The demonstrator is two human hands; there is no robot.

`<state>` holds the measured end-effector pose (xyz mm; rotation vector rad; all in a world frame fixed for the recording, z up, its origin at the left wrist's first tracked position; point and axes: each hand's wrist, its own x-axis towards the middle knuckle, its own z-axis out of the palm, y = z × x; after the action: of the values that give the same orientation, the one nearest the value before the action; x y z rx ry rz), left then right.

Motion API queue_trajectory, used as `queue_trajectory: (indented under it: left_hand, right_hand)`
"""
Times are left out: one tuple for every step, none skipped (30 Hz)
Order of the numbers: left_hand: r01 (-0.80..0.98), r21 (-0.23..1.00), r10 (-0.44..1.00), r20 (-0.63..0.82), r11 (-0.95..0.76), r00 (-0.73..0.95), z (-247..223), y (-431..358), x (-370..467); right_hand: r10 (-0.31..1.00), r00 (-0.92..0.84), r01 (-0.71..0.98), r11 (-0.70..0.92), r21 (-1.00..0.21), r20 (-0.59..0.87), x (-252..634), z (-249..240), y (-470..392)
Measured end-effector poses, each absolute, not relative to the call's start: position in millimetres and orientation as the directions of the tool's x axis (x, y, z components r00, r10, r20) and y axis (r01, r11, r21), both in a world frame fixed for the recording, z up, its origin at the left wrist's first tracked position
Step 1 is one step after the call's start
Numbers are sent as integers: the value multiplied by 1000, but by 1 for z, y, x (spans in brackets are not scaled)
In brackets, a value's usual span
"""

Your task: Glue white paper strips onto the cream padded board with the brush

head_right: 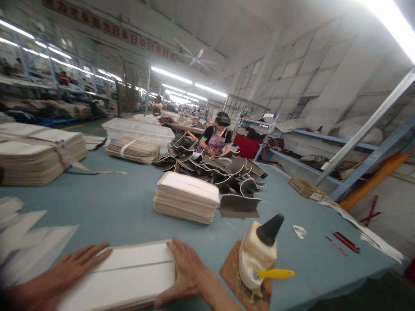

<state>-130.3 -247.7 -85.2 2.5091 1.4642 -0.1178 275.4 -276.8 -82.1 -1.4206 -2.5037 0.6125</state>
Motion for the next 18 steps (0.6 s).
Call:
queue_trajectory:
  left_hand:
    - [865,165,833,-234,-474,501,-74,-250,-129]
    - [867,164,825,-269,-470,498,-63,-253,-125]
    - [875,160,819,-309,-456,483,-52,-255,-122]
    - [880,160,802,-364,-448,474,-43,-257,-117]
    - [879,178,790,-387,-442,476,-36,-259,-113]
    - [876,200,773,-415,-438,481,-31,-261,-110]
    - [873,235,770,-410,-428,488,-28,-264,-108]
    - [868,259,778,-386,-424,496,-28,-267,-107]
    - [868,273,789,-367,-415,492,-29,-271,-107]
    - [868,287,805,-338,-406,489,-31,-276,-107]
    - [870,293,824,-304,-396,478,-35,-281,-108]
    - [875,296,845,-270,-383,462,-39,-287,-109]
    - [879,300,866,-231,-371,444,-43,-294,-110]
    - [879,308,882,-189,-364,432,-47,-300,-111]
    - [875,319,893,-147,-363,424,-51,-307,-113]
    - [867,332,897,-112,-372,427,-54,-315,-115]
    - [855,349,898,-74,-385,434,-57,-322,-118]
    - [840,368,897,-33,-399,441,-59,-330,-120]
  right_hand:
    - [860,-507,770,419,-481,-63,274,-71,-279]
    - [866,-492,773,388,-502,-89,272,-62,-281]
    - [884,-458,780,350,-518,-94,269,-56,-281]
    - [904,-417,795,310,-522,-98,267,-53,-280]
    - [916,-386,810,282,-514,-105,265,-53,-279]
    - [924,-369,817,272,-508,-99,263,-55,-277]
    - [929,-360,818,269,-508,-87,262,-60,-276]
    - [933,-351,814,264,-518,-77,262,-65,-275]
    - [938,-342,809,260,-527,-63,263,-70,-274]
    - [944,-327,806,252,-535,-48,265,-75,-273]
    - [950,-310,803,245,-544,-30,268,-79,-274]
    - [957,-290,800,238,-551,-7,271,-83,-275]
    - [964,-265,797,232,-558,23,275,-87,-277]
    - [969,-237,792,230,-566,61,279,-92,-280]
    - [972,-207,787,231,-572,107,283,-96,-284]
    - [972,-177,783,235,-576,156,287,-99,-290]
    - [968,-146,782,238,-577,202,290,-102,-298]
    - [962,-116,782,241,-575,246,293,-104,-308]
